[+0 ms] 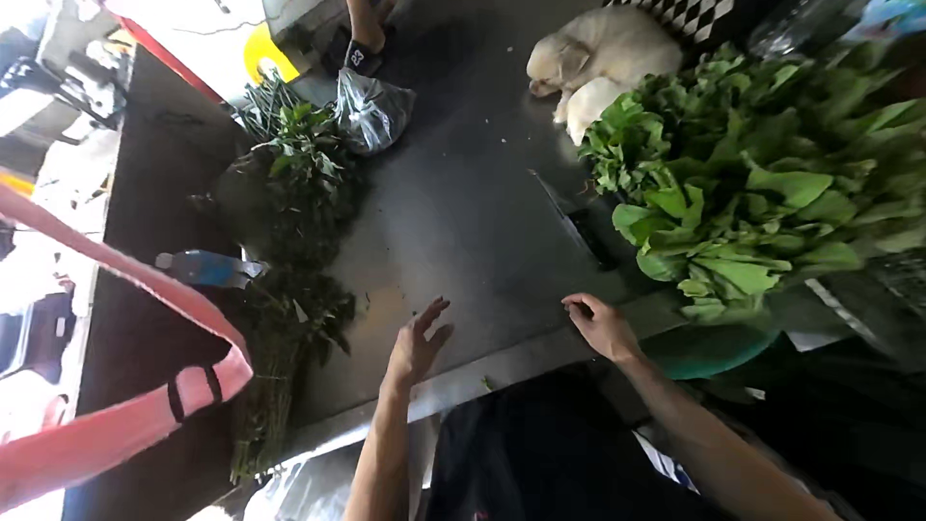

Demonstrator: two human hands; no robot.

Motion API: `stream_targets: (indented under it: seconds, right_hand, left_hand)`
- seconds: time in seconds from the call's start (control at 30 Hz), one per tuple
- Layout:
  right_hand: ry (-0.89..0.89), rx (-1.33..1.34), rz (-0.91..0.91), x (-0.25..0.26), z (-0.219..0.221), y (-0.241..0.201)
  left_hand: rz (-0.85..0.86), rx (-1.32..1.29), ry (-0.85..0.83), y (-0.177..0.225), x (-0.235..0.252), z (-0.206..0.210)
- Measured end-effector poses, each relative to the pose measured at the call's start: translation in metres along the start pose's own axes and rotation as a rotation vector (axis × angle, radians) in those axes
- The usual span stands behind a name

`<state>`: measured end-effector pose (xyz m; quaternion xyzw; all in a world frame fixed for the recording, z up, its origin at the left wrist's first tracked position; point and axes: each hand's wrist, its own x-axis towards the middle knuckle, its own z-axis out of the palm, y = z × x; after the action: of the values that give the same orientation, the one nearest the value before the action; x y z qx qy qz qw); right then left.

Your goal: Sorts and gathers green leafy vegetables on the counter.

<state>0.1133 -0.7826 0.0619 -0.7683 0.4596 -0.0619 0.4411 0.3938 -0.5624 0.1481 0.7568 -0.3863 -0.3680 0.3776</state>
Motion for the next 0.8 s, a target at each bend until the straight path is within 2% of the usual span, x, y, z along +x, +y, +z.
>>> stream_targets:
  seconds: [0.1,0.17,0.27,0.37,0.47,0.57,0.67,0.73,0.8]
  right_hand:
    - [0.146,-0.016,0.076,0.005,0.021,-0.014]
    - [0.151,-0.016,0.115,0.006,0.027,-0.024]
    - [0.163,0.032,0.195,0.003,0.023,-0.020]
    - [0.135,0.176,0.260,0.010,0.011,-0.024]
    - [0.297,0.308,0.138,0.005,0.001,-0.029]
    - [0.509,0.308,-0.064,-0.011,-0.018,-0.042]
    - [0.686,0.233,-0.230,-0.015,-0.059,-0.036]
    - [0.561,0.207,-0.248,-0.019,-0.099,-0.027]
    - [0.179,0.117,-0.132,-0.031,-0.151,-0.014]
  left_hand:
    - [-0.004,0.044,0.015,0.001,0.025,-0.037]
    - [-0.064,0.028,0.054,-0.006,0.030,-0.053]
    - [-0.083,0.056,0.045,-0.020,0.033,-0.048]
    - [0.000,0.034,-0.074,-0.040,0.037,-0.034]
    - [-0.044,-0.014,-0.270,-0.052,0.037,-0.005]
    - [-0.037,-0.014,-0.344,-0.035,0.036,0.026]
    - [0.037,-0.023,-0.366,-0.018,0.042,0.051]
    - [0.064,-0.020,-0.353,-0.011,0.045,0.065]
    - [0.044,0.014,-0.321,-0.003,0.048,0.077]
